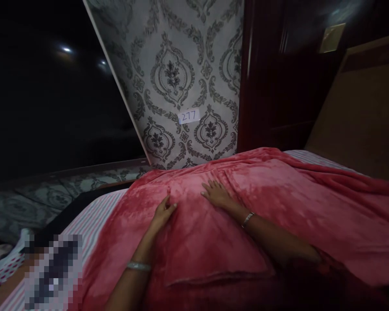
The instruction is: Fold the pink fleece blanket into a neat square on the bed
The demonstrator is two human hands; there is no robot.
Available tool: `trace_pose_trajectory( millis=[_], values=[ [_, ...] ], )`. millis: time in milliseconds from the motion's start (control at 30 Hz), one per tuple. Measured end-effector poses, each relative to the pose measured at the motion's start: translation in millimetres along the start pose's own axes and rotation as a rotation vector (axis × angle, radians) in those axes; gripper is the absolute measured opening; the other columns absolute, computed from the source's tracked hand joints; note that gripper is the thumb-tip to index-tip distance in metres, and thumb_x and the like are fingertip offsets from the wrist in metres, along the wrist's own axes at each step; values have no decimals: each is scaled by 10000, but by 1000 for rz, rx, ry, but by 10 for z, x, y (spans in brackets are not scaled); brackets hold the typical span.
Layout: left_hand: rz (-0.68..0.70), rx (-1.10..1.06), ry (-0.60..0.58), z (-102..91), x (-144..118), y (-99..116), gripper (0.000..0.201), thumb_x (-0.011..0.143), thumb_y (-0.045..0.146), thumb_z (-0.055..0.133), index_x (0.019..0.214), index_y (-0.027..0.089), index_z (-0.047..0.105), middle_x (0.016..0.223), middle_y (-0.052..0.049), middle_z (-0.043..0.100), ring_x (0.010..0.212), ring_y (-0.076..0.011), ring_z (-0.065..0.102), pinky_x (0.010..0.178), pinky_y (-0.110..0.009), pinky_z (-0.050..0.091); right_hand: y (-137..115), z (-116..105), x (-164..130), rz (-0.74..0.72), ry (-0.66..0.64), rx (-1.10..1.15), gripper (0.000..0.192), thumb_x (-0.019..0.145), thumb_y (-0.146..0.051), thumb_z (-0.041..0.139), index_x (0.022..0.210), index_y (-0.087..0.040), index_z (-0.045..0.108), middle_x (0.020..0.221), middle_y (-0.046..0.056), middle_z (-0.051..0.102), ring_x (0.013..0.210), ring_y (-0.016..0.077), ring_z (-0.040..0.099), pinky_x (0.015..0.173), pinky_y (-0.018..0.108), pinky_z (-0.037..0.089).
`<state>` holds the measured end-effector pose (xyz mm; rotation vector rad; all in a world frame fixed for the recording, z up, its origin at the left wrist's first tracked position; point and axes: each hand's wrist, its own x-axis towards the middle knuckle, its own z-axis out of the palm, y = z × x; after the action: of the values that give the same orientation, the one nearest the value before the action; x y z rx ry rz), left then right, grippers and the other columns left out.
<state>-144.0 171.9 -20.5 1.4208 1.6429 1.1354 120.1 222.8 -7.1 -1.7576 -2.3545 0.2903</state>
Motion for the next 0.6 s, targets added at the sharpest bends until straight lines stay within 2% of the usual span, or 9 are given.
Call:
trace_pose_trajectory(
  millis=[100, 233, 333, 433, 533, 600],
  values=[
    [-70, -209, -52, -30, -337, 6, 913, 558, 533, 877, 1337, 143, 605, 1219, -131, 703, 1207, -353, 609, 1038, -440, 473, -10, 61, -398, -24, 11, -7, 598, 1032, -464, 364, 1567, -198, 363, 1625, 148, 272, 1501, 306, 234, 1205, 437, 157],
    [-104, -431, -117, 1, -827, 116, 797, 593, 481, 896, 1287, 180, 643, 1354, -130, 639, 1312, -334, 542, 1095, -406, 442, 47, 183, -910, -91, 68, -40, 614, 1011, -449, 407, 1563, -183, 370, 1621, 154, 271, 1501, 325, 227, 1203, 491, 172],
    [-145, -512, -184, 40, -1138, 170, 773, 624, 476, 890, 1293, 181, 638, 1341, -136, 649, 1263, -342, 584, 1071, -443, 472, 143, 260, -1177, -108, 70, -70, 610, 994, -408, 425, 1555, -172, 382, 1619, 153, 270, 1502, 321, 227, 1196, 524, 188],
    [-131, -518, -240, 99, -1357, 135, 766, 655, 504, 864, 1299, 161, 628, 1285, -142, 679, 1184, -345, 634, 1033, -474, 503, 262, 333, -1356, -102, 71, -85, 585, 976, -399, 416, 1522, -190, 443, 1595, 153, 328, 1476, 337, 295, 1153, 578, 265],
    [-63, -473, -171, 175, -1486, 17, 819, 622, 537, 862, 1303, 153, 617, 1308, -134, 665, 1199, -344, 618, 1051, -470, 492, 382, 471, -1482, -172, 154, -107, 583, 949, -447, 397, 1450, -187, 545, 1500, 164, 482, 1409, 370, 409, 1108, 635, 312],
    [-37, -424, -98, 216, -1522, -81, 843, 627, 514, 852, 1346, 161, 588, 1362, -125, 632, 1265, -347, 569, 1105, -475, 443, 461, 615, -1546, -335, 258, -76, 586, 941, -468, 377, 1424, -202, 576, 1440, 140, 556, 1381, 347, 453, 1124, 596, 327]
  ],
)
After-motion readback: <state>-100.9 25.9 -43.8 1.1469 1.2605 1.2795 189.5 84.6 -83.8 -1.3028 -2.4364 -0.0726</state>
